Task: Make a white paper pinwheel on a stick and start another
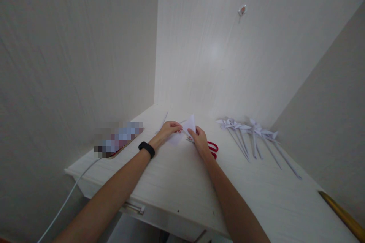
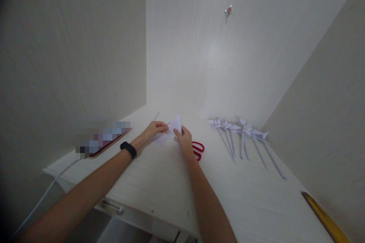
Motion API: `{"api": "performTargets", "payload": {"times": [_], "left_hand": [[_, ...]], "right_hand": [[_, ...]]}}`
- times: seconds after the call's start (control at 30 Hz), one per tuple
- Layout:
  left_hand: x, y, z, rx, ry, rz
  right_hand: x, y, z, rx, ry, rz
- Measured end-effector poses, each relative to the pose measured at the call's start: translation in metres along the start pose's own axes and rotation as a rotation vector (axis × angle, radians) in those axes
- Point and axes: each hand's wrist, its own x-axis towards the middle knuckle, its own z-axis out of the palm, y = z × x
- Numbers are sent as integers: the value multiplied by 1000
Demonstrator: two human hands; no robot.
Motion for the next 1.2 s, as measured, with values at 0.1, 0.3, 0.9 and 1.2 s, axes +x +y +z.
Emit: {"api": "performTargets", "payload": {"times": [0.1,0.3,0.9,1.2], "left_hand": [[2,0,-1,9,39,19],[6,-5,-5,16,63,53],[4,-19,-10,70,62,-4],[-27,-33,2,-15,-23,95]], "right_hand": [[2,3,0,24,14,10],[7,15,0,92,24,48],[9,27,2,39,-12,38],[-12,19,-9,-258,27,-254]]}}
